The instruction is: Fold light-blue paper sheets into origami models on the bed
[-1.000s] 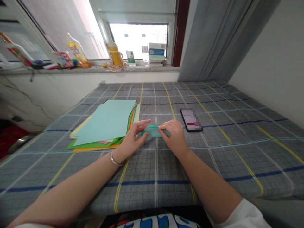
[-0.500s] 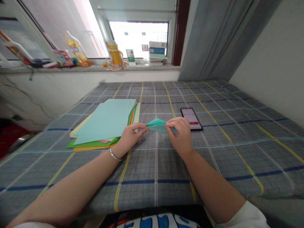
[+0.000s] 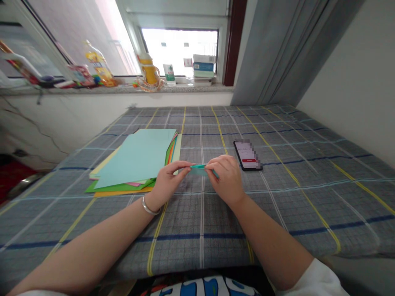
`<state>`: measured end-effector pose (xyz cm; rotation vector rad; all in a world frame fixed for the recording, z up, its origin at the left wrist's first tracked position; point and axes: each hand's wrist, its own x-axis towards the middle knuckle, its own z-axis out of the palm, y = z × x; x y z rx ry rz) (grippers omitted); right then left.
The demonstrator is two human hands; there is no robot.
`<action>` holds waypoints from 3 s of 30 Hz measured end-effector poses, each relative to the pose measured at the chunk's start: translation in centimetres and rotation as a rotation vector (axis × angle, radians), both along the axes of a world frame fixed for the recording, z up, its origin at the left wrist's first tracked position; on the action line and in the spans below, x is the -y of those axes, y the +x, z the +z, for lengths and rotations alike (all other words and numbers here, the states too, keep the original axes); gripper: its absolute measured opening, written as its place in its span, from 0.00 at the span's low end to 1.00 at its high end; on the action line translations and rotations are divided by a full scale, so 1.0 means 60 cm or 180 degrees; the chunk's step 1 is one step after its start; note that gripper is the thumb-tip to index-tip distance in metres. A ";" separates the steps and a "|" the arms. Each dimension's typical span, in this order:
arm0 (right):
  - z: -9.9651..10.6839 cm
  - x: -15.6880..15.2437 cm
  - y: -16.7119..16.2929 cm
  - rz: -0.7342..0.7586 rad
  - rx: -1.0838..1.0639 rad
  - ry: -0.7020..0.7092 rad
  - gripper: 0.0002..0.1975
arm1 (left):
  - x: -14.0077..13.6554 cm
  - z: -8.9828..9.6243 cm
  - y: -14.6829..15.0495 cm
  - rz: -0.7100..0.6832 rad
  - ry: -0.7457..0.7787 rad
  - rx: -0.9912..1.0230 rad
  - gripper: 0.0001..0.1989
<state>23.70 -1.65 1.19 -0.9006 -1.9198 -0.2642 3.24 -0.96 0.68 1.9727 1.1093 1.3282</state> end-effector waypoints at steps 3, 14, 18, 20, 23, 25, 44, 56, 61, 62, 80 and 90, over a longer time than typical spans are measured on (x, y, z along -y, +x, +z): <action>-0.002 0.001 -0.003 -0.0045 0.0022 -0.0046 0.03 | -0.001 -0.003 0.002 0.0092 -0.0080 0.0065 0.09; -0.021 -0.014 0.010 -0.0247 0.0048 -0.0259 0.05 | -0.011 -0.013 0.001 0.0143 -0.0336 0.0320 0.07; -0.023 -0.017 0.007 -0.0244 -0.0053 -0.0298 0.04 | -0.007 -0.012 0.004 0.0095 -0.0349 0.0357 0.10; -0.023 -0.015 0.004 -0.0242 -0.0063 -0.0315 0.05 | -0.005 -0.011 0.006 0.0091 -0.0368 0.0415 0.11; -0.021 -0.013 0.000 -0.0273 -0.0086 -0.0340 0.05 | -0.001 -0.008 0.010 0.0144 -0.0442 0.0473 0.11; -0.020 -0.012 -0.002 -0.0292 -0.0112 -0.0338 0.06 | 0.003 -0.006 0.012 0.0168 -0.0506 0.0467 0.11; -0.018 -0.004 -0.012 -0.0320 -0.0176 -0.0347 0.11 | 0.022 -0.008 0.021 -0.0141 0.0108 -0.0262 0.18; -0.032 -0.036 0.021 -0.0218 -0.1638 -0.1561 0.14 | -0.006 0.003 -0.003 0.0704 -0.0270 0.0025 0.19; -0.051 -0.046 0.021 0.0184 -0.2047 -0.2447 0.19 | -0.012 -0.001 -0.006 0.0743 -0.0356 0.0157 0.18; -0.051 -0.045 0.020 0.0147 -0.2015 -0.2450 0.19 | -0.013 -0.003 -0.006 0.0710 -0.0356 0.0171 0.18; -0.048 -0.034 0.021 0.0180 -0.1956 -0.2464 0.14 | -0.026 -0.025 -0.011 0.0358 -0.0683 0.0503 0.11; -0.048 -0.046 0.025 0.0145 -0.1806 -0.2710 0.16 | -0.044 -0.027 -0.021 0.0333 -0.1058 0.0529 0.16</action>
